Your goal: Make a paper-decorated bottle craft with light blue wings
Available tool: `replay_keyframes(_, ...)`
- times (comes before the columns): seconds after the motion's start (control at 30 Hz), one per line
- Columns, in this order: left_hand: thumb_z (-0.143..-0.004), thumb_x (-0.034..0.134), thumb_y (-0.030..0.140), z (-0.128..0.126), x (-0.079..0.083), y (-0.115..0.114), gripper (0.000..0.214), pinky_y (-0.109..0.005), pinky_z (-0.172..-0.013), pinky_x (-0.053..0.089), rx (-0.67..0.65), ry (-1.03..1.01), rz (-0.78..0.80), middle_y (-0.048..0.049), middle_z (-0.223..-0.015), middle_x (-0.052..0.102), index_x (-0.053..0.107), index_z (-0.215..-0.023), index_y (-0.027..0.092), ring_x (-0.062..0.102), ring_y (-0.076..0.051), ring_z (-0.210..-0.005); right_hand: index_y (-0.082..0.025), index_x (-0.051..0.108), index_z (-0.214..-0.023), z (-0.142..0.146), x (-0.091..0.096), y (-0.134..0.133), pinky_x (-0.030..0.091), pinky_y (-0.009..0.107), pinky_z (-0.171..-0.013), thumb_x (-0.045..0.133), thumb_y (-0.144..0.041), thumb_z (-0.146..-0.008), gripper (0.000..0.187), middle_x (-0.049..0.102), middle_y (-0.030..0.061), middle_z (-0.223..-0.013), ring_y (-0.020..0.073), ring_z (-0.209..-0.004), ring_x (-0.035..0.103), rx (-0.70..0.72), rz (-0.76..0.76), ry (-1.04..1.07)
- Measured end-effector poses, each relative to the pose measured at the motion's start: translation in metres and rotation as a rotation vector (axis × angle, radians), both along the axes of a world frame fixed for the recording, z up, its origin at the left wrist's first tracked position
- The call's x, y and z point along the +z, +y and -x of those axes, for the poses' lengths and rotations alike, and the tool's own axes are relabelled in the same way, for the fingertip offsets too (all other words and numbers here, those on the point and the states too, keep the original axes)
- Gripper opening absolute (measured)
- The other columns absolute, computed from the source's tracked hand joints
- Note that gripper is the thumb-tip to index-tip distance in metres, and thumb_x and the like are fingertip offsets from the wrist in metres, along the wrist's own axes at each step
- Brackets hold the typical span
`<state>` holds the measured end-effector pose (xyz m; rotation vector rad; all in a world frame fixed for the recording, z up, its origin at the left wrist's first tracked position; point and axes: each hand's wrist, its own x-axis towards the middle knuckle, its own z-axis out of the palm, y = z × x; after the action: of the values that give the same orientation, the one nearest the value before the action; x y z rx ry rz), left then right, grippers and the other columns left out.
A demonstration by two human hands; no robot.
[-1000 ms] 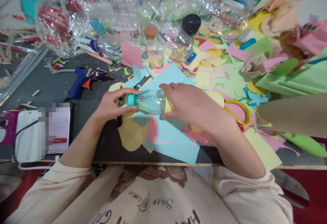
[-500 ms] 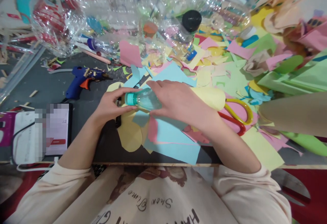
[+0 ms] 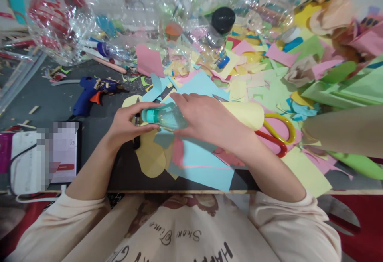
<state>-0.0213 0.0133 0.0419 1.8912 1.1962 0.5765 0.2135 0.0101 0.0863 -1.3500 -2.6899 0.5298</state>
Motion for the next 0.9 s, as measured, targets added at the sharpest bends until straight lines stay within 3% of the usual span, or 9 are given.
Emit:
replay_keyframes(0.57,-0.07,0.066,0.076,-0.0001,-0.0063,0.0022,0.068,-0.03,-0.091,0.054,0.003,-0.015,-0.035,-0.0081,-0.114,0.073,0.071,-0.113,0.024,0.068,-0.025,-0.106,-0.015,0.055,-0.13,0.0002,0.001,0.0029,0.048,0.036,-0.073,0.065,-0.042,-0.082,0.055,0.071,0.0138,-0.113,0.0313,-0.098,0.066,-0.003,0.098,0.031)
replay_keyframes(0.9,-0.071,0.07,0.07,-0.0007,-0.0095,0.0016,0.062,-0.028,-0.089,0.055,0.016,-0.077,-0.082,-0.0082,-0.113,0.074,0.073,-0.111,0.022,0.07,-0.024,-0.105,-0.014,0.054,-0.131,0.0011,0.0003,0.0041,0.049,0.038,-0.076,0.068,-0.043,-0.08,0.061,0.07,0.0157,-0.118,0.0332,-0.103,0.065,0.0,0.125,0.003)
